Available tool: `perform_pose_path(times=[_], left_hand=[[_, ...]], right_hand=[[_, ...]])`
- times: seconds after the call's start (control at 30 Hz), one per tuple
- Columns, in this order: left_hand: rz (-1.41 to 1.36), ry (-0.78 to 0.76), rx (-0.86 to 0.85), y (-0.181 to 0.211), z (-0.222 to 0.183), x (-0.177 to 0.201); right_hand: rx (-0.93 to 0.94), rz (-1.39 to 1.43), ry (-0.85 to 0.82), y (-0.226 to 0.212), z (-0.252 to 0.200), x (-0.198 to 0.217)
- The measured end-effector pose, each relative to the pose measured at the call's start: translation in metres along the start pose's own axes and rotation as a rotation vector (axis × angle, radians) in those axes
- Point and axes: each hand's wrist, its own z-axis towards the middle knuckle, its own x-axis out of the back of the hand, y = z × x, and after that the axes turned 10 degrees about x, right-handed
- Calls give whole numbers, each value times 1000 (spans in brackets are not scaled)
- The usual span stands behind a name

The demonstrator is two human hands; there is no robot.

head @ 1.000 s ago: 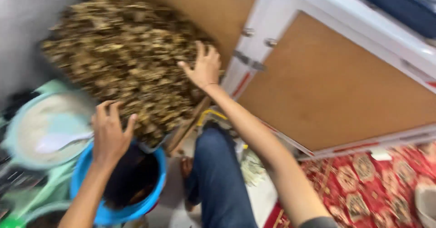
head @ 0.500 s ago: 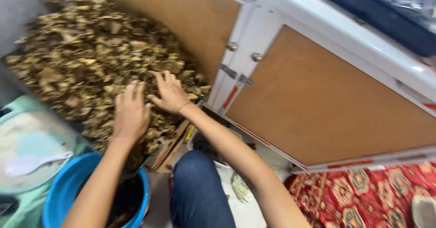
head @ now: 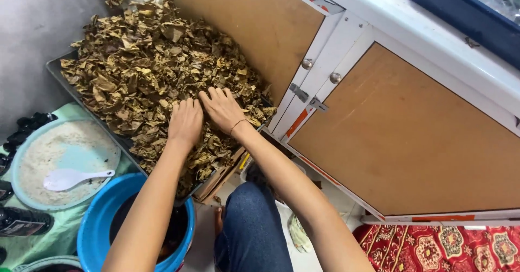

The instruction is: The person is crushing dried leaves by hand, taking them from a large metal tray and placing the crushed pieces into a blue plastic bucket.

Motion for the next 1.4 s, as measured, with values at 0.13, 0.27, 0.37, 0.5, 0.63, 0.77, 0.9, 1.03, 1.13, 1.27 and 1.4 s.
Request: perform_pose_path(times=[0.13, 0.27, 0.37, 0.5, 0.63, 0.77, 0.9, 1.03, 1.13, 1.27, 1.4], left_hand=[[-84, 93, 59, -4, -7, 26], [-184, -6, 69, -5, -13, 33], [-81, 40, 46, -2, -7, -4], [34, 144, 16, 4, -6, -1], [-21, 263, -19, -1, -1, 14], [-160, 276, -46, -7, 14, 17], [-251, 246, -74, -13, 3, 46], [-462, 122, -60, -18, 10, 70], [-506, 50, -31, -26, 19, 91], [-452, 7, -75, -48, -3, 153], [-469, 56, -67, -73, -24, 187]], right_hand=[[55, -60, 114, 1, 5, 3], [23, -23, 130, 2, 4, -15], [-20, 104, -22, 1, -1, -38], [3, 107, -35, 5, 3, -18], [-25, 227, -63, 10, 6, 8], [85, 31, 182, 18, 12, 15], [68, -4, 234, 14, 13, 36], [36, -42, 266, 17, 23, 59], [48, -37, 291, 27, 37, 64], [52, 0, 308, 22, 51, 95], [81, 82, 340, 0, 65, 134]])
